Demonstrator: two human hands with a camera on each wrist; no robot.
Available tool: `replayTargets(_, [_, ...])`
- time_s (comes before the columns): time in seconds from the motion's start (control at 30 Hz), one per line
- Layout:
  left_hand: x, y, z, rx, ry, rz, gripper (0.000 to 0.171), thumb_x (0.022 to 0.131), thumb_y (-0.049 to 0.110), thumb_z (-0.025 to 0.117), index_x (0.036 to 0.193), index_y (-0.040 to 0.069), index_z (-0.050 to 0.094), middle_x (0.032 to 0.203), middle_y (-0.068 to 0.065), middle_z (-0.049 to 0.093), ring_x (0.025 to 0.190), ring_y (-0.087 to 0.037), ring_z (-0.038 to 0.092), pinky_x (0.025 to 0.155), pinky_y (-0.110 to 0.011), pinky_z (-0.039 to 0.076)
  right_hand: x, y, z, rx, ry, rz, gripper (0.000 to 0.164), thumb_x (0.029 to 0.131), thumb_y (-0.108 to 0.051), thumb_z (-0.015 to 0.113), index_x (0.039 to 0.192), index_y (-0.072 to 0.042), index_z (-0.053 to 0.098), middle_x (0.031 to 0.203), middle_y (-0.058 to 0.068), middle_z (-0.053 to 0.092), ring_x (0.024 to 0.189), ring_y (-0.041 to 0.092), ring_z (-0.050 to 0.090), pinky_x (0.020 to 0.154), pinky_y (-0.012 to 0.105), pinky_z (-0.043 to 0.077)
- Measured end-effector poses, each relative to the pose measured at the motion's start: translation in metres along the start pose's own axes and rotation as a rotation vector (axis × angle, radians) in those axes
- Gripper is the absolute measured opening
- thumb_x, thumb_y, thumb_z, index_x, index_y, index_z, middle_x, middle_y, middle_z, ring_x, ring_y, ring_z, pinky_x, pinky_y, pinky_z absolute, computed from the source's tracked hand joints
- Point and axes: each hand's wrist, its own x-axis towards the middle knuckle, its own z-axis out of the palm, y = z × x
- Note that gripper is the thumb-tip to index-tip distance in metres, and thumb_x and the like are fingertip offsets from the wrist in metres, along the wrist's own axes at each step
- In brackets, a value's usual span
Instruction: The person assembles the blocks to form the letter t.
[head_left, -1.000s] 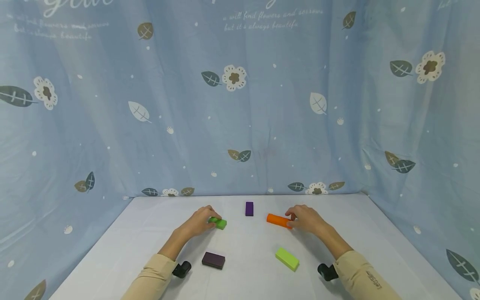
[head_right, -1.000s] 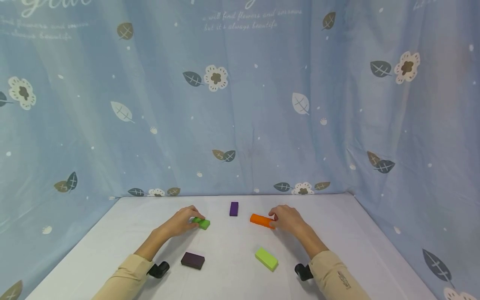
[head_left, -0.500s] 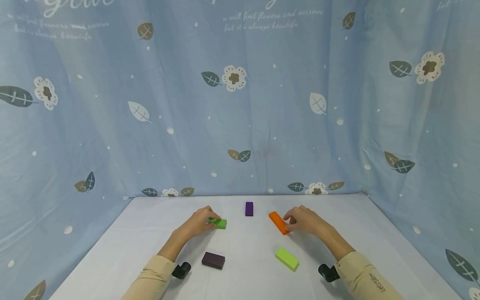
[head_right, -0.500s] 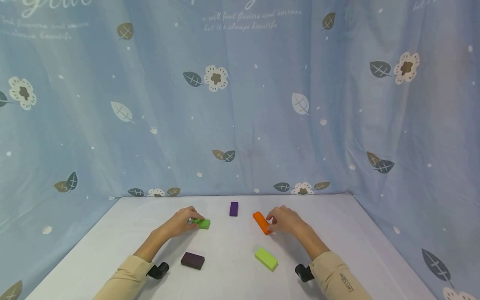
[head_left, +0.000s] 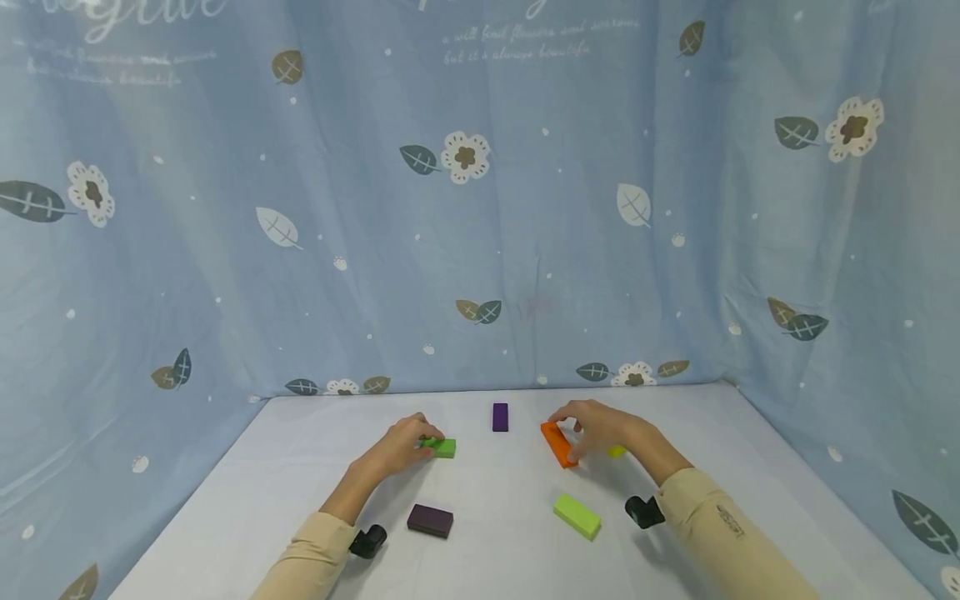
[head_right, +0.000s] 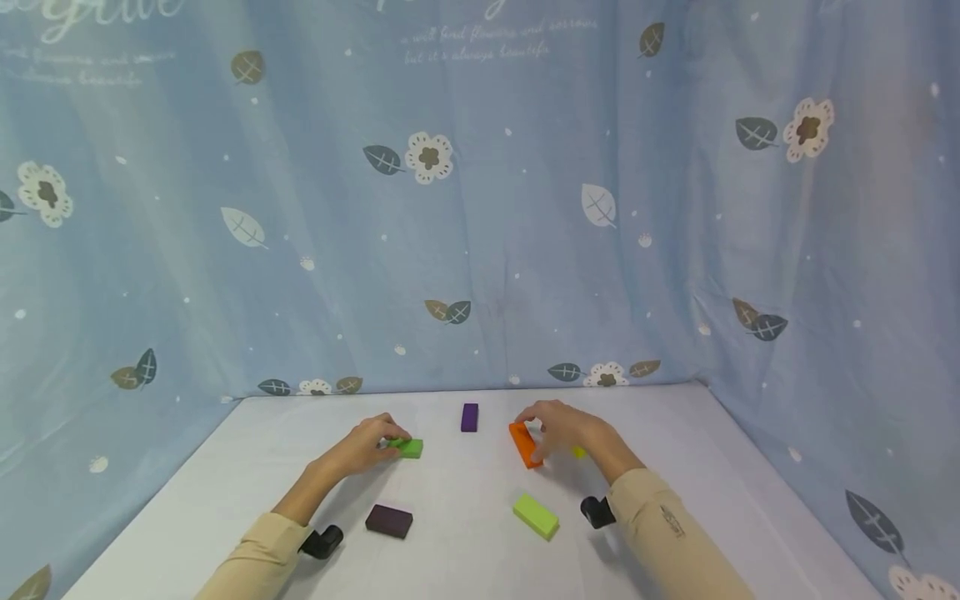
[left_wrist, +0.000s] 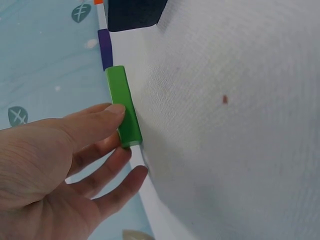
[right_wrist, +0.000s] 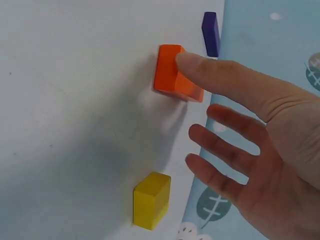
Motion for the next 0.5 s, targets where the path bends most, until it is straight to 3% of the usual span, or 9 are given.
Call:
replayTargets(0.2, [-0.001, -0.001, -0.002, 0.002, 0.0, -0.008, 0.026, 0.084, -0.001, 0.072, 0.11, 0.001, 0.073, 0.096, -0.009, 0.064, 0.088, -0.024, 0.061, 0.074, -0.031, 0.049, 0.009, -0.001, 0.0, -0.02, -0.064, -0.006, 0.068, 0.074, -0.02, 0.087, 0.135, -0.02, 0.058, 0.137, 0.002, 0.057, 0.118, 0.028, 0.055, 0.098, 0.051, 0.049])
replayTargets(0.5, [0.004, -0.002, -0.002, 0.024, -0.012, 0.01, 0.027, 0.084, -0.001, 0.072, 0.111, 0.0, 0.073, 0.096, -0.01, 0.065, 0.087, -0.024, 0.061, 0.073, -0.031, 0.049, 0.012, -0.002, 0.001, -0.023, -0.092, 0.018, 0.071, 0.074, -0.018, 0.087, 0.138, -0.019, 0.056, 0.139, 0.004, 0.055, 0.122, 0.029, 0.054, 0.103, 0.054, 0.046])
